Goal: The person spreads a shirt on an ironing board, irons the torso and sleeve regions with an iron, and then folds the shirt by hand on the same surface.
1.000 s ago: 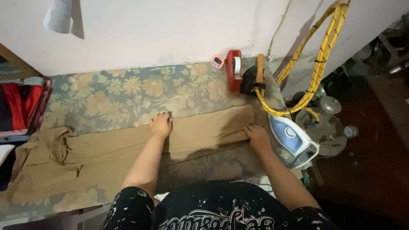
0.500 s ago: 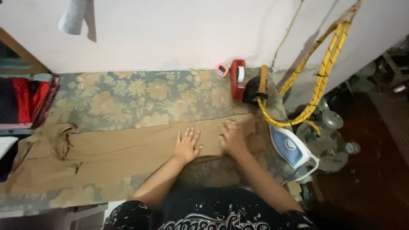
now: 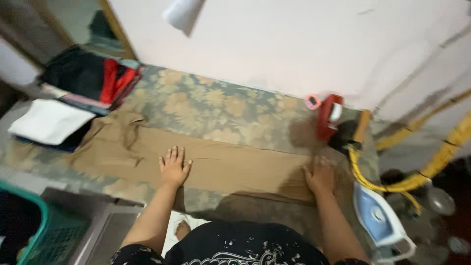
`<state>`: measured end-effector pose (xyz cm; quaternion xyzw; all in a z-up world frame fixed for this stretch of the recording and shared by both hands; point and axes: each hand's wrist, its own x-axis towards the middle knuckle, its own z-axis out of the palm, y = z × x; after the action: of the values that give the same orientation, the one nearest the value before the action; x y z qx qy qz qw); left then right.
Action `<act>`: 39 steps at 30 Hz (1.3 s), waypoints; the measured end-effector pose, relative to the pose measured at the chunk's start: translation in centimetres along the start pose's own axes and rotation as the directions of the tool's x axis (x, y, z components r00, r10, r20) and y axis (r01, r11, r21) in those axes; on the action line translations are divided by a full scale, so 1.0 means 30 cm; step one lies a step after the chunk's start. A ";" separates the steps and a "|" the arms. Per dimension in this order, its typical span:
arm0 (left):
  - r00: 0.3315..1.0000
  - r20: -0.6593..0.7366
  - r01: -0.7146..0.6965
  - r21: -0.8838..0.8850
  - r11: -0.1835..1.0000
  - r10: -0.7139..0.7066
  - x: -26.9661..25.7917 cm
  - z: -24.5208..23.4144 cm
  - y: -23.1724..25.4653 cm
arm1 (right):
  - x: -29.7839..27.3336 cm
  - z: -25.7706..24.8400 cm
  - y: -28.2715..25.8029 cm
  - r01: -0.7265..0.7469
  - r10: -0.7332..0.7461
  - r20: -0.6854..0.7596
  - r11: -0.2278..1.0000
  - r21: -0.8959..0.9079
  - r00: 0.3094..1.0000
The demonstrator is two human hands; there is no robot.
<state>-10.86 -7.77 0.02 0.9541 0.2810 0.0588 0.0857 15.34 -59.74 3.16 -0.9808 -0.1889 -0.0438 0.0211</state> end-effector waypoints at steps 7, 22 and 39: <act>0.975 -0.119 0.174 -0.118 0.978 -0.188 -0.025 -0.106 -0.331 | 0.083 0.056 -0.477 0.053 -0.055 0.147 0.998 0.021 0.988; 0.974 -0.023 0.226 -0.005 0.974 -0.226 0.578 -0.209 -0.560 | -0.009 0.041 -1.094 0.319 -0.330 0.103 0.941 0.111 0.938; 0.745 0.091 0.352 -0.895 0.273 -0.661 0.171 -0.175 -1.105 | 0.012 0.056 -1.112 0.307 -0.304 -0.043 0.937 0.166 0.952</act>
<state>-24.85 23.15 -1.05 0.6039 0.5115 0.3061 0.5292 3.38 -28.56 2.36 -0.9337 -0.3418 -0.0385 0.0995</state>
